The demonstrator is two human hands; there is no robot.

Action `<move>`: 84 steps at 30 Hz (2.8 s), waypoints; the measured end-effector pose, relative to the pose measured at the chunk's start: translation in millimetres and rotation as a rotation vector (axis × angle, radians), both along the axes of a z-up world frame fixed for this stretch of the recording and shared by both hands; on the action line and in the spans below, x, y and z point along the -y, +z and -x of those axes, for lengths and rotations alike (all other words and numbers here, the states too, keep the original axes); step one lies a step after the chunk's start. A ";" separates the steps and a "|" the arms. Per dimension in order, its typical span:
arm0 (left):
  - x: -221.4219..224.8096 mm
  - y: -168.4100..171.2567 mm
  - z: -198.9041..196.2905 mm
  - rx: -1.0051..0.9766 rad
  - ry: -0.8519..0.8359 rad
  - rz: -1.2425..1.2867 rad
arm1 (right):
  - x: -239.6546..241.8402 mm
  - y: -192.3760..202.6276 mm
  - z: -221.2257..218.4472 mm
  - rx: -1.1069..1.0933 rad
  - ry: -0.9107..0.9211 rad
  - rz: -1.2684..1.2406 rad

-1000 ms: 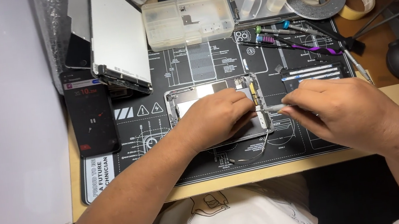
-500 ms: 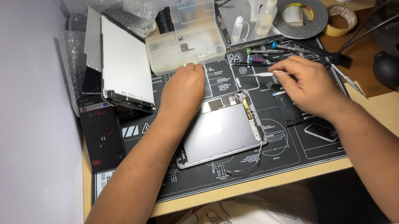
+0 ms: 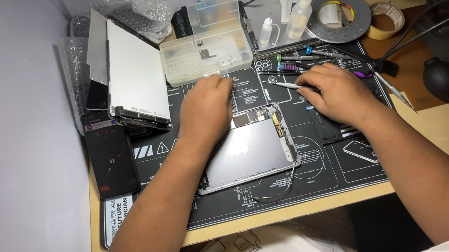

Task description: The person uses a screwdriver to remove screws from the back of a smartphone. They then use tweezers to carefully lift and disconnect a ribbon cable from the motherboard. The person continues to manipulate internal components with tweezers throughout the clip.

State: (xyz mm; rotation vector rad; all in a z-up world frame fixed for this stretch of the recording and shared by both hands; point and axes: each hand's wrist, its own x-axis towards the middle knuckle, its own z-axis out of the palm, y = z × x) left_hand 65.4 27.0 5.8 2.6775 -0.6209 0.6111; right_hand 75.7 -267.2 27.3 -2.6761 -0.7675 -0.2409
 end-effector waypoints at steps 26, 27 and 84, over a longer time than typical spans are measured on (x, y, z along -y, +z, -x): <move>26.4 9.7 31.3 -0.125 -0.366 -0.064 | -72.4 6.4 106.2 0.144 -0.011 0.390; 27.7 8.3 30.9 -0.102 -0.359 -0.059 | -77.5 6.3 108.2 0.155 -0.045 0.367; 23.7 13.7 47.7 0.109 -0.540 -0.282 | -44.8 -13.8 159.6 -0.177 -0.155 0.088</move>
